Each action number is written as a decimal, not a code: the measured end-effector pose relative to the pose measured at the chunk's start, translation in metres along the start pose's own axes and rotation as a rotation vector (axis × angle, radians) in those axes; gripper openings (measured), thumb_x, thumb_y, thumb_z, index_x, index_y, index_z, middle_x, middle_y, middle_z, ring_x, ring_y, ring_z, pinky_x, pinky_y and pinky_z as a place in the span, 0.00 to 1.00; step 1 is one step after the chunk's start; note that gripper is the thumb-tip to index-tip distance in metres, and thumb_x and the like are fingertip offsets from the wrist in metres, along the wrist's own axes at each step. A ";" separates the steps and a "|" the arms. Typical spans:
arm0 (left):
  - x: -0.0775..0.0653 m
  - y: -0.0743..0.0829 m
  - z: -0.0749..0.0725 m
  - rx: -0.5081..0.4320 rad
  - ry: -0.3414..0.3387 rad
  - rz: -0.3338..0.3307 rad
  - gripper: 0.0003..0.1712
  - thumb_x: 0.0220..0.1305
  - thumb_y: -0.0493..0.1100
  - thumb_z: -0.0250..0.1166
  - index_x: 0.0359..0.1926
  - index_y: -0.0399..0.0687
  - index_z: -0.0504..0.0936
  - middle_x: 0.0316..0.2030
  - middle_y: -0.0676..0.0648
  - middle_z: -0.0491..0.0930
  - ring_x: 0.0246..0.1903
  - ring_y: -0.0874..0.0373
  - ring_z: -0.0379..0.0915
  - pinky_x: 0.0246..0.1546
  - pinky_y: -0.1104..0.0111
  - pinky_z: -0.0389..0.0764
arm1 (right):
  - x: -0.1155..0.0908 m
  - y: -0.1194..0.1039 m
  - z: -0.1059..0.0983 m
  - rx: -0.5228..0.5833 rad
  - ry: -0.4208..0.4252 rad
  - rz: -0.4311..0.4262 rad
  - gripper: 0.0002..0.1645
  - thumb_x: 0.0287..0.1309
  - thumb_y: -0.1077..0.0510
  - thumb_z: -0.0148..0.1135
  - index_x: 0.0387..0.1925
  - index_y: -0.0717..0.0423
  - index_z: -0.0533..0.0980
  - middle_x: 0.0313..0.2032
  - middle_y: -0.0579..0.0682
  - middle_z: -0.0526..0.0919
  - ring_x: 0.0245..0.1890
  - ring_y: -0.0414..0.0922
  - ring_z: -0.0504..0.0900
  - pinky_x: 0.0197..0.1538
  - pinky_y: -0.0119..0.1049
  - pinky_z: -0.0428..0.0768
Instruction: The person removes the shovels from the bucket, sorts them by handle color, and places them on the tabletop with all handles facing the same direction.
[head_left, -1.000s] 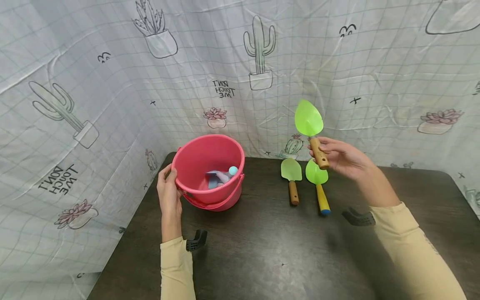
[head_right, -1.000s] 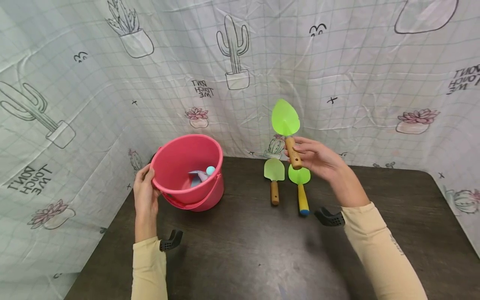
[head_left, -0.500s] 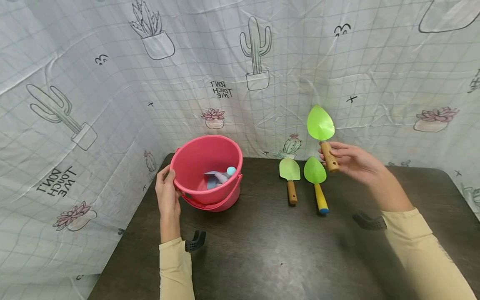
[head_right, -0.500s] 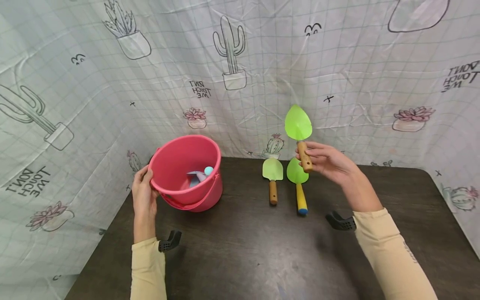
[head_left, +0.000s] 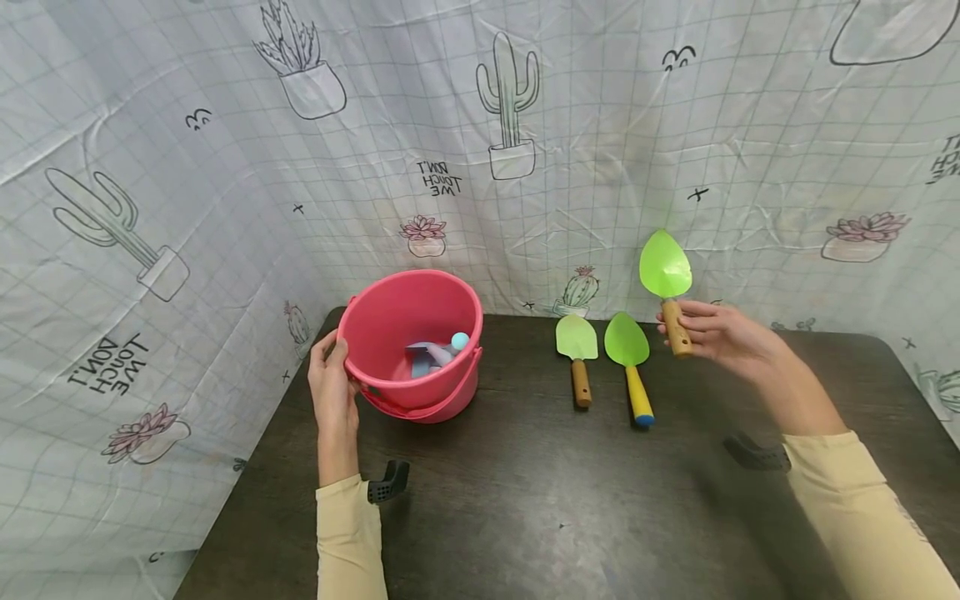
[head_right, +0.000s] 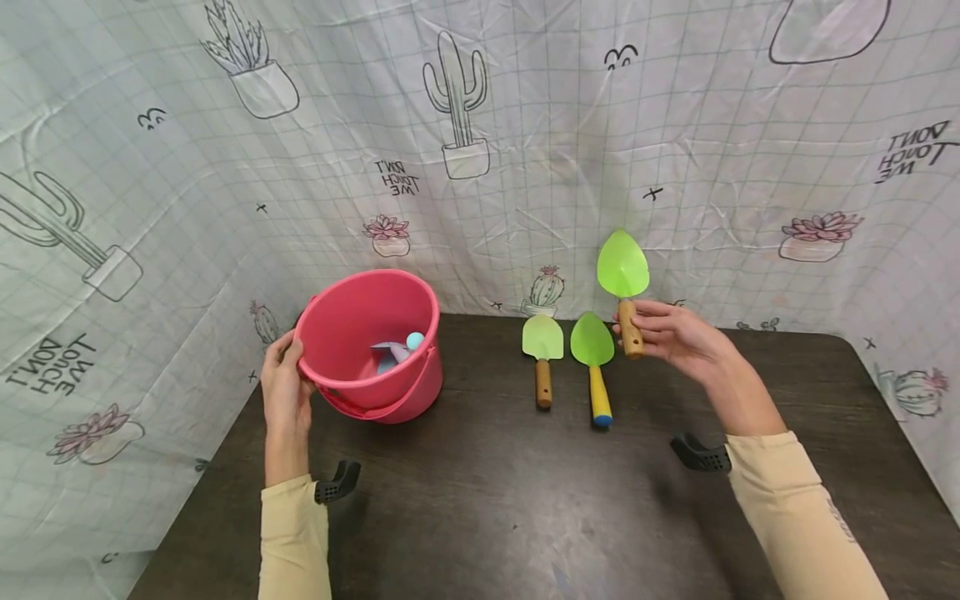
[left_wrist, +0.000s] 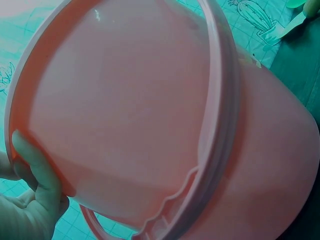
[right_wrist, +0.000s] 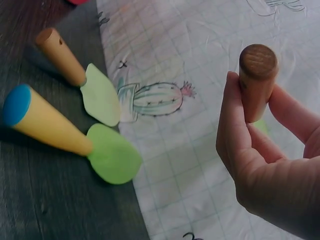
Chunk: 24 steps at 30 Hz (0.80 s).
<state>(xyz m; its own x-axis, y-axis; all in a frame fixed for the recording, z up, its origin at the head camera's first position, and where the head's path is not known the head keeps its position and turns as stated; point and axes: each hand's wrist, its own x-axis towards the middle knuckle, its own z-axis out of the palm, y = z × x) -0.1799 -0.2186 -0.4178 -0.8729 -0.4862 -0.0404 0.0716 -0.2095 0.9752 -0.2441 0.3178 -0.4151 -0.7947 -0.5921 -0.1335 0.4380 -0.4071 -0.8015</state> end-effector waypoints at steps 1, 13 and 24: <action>0.000 0.000 0.000 -0.001 -0.001 0.000 0.23 0.81 0.45 0.54 0.70 0.42 0.69 0.30 0.49 0.79 0.14 0.67 0.68 0.17 0.76 0.71 | -0.001 0.001 -0.002 0.000 0.005 0.005 0.27 0.80 0.71 0.35 0.55 0.58 0.83 0.51 0.58 0.85 0.50 0.52 0.86 0.53 0.42 0.84; 0.000 -0.001 -0.001 0.006 0.003 0.010 0.23 0.81 0.45 0.55 0.70 0.42 0.69 0.30 0.50 0.79 0.15 0.67 0.68 0.17 0.75 0.71 | -0.011 0.013 -0.027 -0.055 0.078 0.046 0.28 0.81 0.70 0.36 0.52 0.54 0.84 0.50 0.54 0.86 0.49 0.50 0.87 0.52 0.40 0.84; 0.000 0.000 0.001 0.019 0.007 0.012 0.23 0.81 0.46 0.55 0.70 0.42 0.69 0.30 0.50 0.79 0.16 0.67 0.68 0.18 0.75 0.71 | -0.021 0.029 -0.042 -0.085 0.143 0.093 0.26 0.81 0.68 0.39 0.50 0.49 0.85 0.49 0.51 0.86 0.49 0.47 0.86 0.53 0.39 0.83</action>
<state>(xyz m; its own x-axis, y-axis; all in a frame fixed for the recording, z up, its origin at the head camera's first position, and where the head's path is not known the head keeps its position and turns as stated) -0.1800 -0.2180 -0.4179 -0.8686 -0.4946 -0.0305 0.0727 -0.1880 0.9795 -0.2321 0.3480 -0.4599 -0.8070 -0.5168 -0.2857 0.4796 -0.2913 -0.8277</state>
